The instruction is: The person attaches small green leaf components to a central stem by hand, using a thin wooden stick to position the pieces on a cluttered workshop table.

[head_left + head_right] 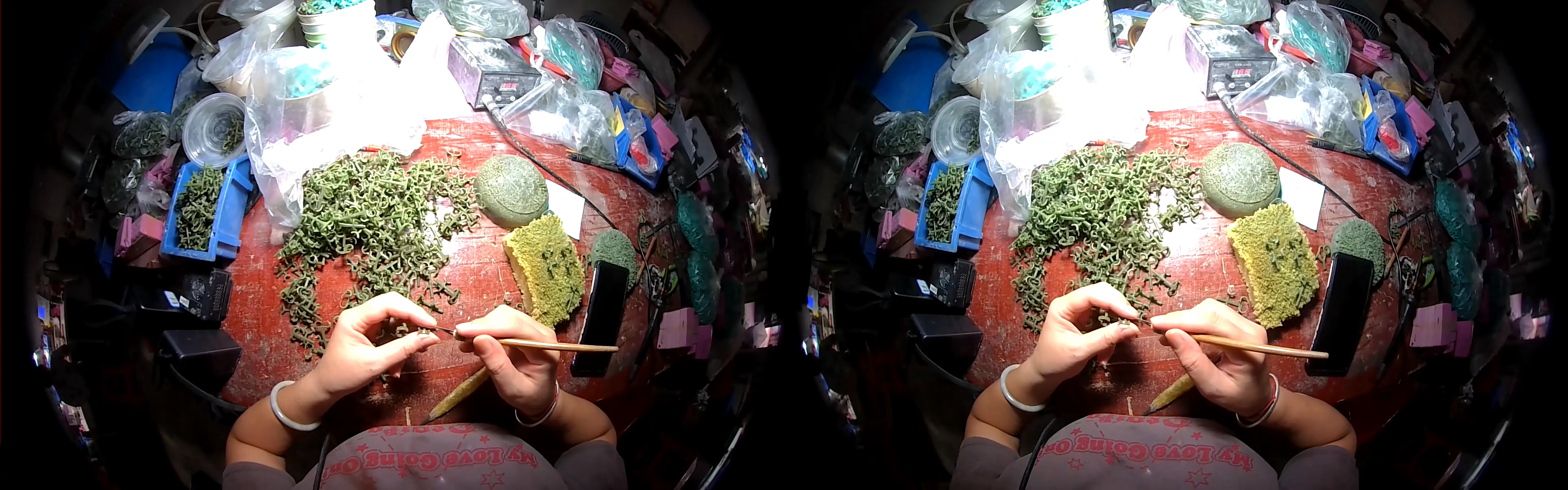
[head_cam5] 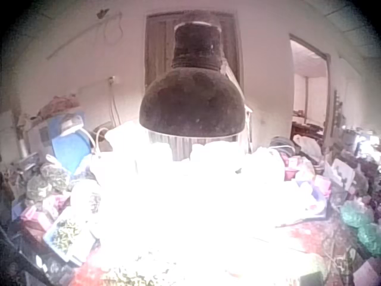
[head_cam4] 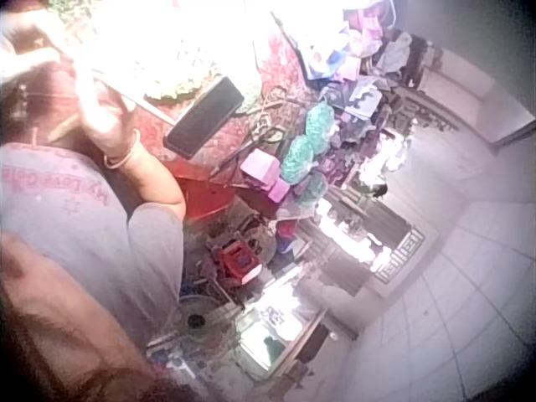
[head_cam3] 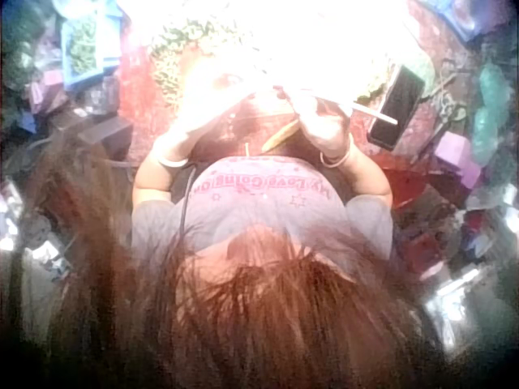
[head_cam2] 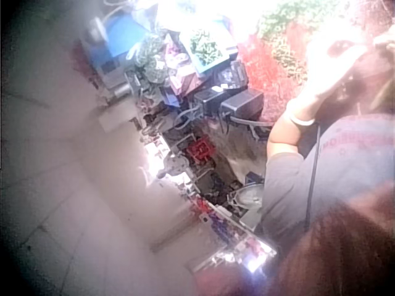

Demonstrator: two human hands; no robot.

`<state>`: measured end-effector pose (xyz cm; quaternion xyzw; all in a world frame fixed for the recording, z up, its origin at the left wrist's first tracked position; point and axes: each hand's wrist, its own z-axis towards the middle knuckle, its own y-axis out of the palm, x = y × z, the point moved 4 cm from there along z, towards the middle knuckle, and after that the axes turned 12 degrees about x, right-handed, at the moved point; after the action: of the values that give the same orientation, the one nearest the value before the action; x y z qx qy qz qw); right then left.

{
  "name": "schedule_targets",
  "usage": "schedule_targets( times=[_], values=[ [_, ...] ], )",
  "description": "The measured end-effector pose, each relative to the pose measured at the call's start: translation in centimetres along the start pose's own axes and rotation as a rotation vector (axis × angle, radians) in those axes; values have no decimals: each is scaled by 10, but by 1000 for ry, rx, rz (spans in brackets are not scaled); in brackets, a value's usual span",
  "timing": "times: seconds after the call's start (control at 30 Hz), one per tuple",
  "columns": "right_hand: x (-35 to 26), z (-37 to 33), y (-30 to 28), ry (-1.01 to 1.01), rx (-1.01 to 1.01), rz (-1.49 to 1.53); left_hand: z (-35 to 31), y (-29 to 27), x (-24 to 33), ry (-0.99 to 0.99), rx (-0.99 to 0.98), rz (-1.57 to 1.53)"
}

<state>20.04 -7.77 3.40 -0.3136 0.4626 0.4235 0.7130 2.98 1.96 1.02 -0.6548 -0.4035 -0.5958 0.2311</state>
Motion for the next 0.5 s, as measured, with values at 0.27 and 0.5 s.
schedule_targets(
  times=[0.27, 0.5],
  values=[
    [-7, 1, 3, -81, -65, -45, 4, 2, 7, 378, -3, 275],
    [-5, 0, 4, -132, -110, -74, 2, 1, 8, 416, 9, 301]
  ],
)
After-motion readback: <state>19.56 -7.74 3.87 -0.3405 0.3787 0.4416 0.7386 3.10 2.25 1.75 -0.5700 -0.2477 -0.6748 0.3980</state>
